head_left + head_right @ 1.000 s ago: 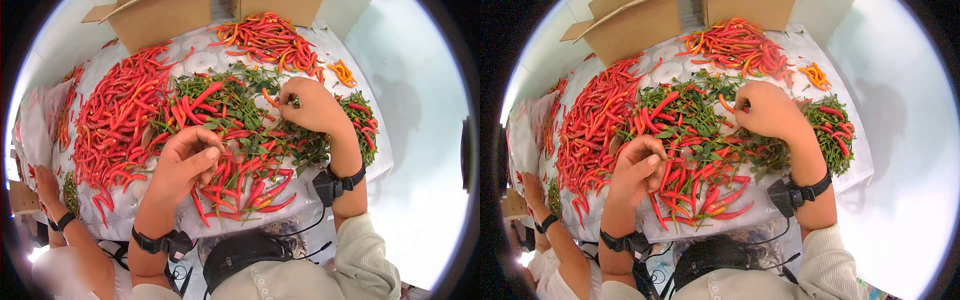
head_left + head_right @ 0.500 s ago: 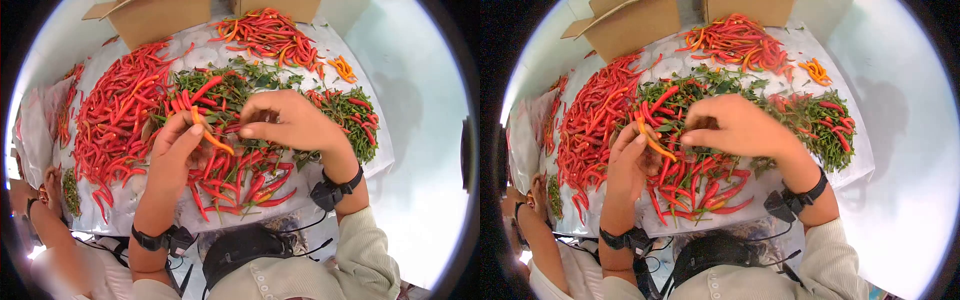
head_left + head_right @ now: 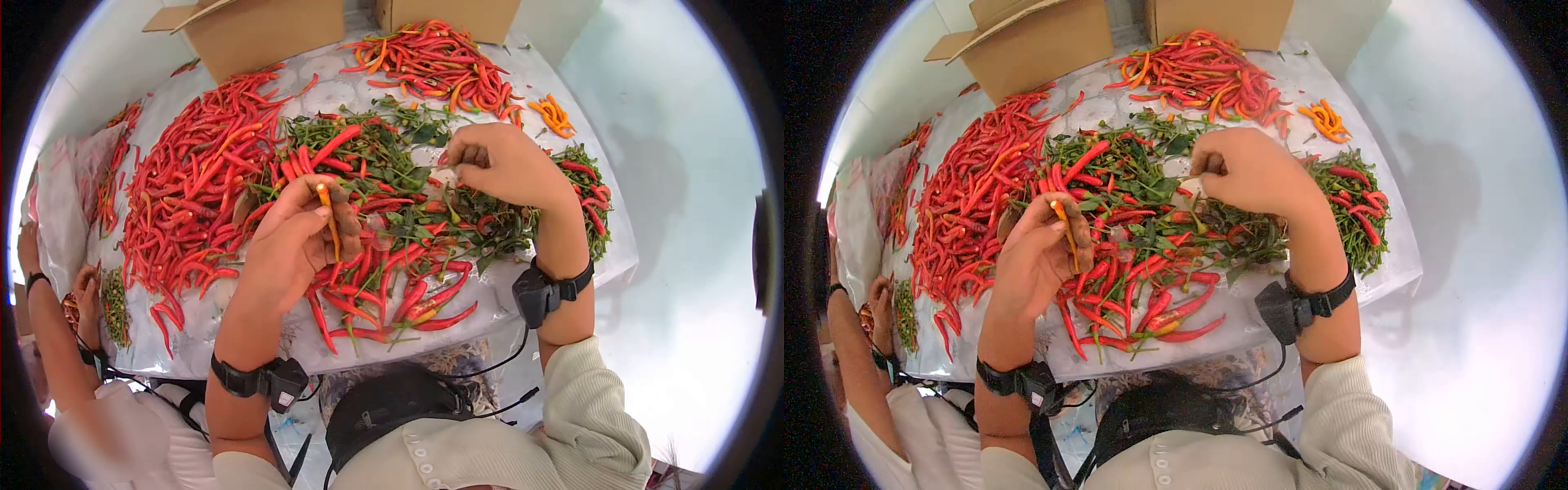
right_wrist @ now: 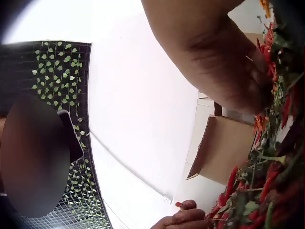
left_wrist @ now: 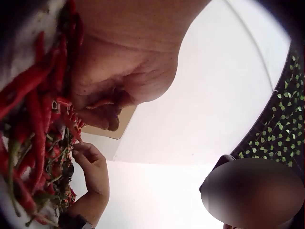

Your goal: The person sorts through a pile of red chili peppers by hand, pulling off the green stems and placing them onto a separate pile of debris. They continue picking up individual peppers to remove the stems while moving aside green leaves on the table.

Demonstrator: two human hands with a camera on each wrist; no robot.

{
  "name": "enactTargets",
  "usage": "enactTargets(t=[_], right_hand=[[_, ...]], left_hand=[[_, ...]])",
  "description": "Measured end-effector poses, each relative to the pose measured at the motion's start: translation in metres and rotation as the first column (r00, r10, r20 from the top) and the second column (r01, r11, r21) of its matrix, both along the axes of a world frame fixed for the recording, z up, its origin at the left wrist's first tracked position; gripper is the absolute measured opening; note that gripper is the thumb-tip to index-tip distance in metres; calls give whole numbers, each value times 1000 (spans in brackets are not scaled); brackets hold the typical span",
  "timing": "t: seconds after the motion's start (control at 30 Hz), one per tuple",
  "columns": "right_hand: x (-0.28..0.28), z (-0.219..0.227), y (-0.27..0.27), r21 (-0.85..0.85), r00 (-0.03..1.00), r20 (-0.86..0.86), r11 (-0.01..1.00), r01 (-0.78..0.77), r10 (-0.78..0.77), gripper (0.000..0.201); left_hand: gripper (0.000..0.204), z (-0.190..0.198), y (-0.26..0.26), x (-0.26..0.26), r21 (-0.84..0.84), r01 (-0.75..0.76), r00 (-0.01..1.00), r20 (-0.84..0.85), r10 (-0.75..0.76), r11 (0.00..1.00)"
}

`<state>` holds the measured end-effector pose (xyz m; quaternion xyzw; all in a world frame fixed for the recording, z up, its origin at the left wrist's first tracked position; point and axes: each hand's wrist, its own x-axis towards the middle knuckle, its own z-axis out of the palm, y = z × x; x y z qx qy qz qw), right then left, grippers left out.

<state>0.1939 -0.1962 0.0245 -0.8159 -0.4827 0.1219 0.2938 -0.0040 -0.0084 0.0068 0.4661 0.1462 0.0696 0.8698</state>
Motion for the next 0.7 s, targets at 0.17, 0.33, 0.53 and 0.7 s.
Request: enactTargets(t=[0.17, 0.33, 0.53, 0.7], right_hand=[[3, -11, -4, 91, 915, 403, 995, -37, -3, 14], [-26, -14, 11, -58, 930, 312, 981, -184, 193, 17], [-16, 5, 0, -117, 984, 162, 991, -61, 79, 20], [7, 10, -27, 20, 965, 243, 995, 99, -101, 21]], left_hand=[[15, -6, 9, 0, -54, 84, 996, 30, -83, 995], [12, -5, 10, -3, -59, 144, 990, 15, -143, 988], [10, -9, 15, -2, -125, 140, 990, 44, -135, 982], [10, -4, 12, -3, -25, 108, 994, -31, -108, 994]])
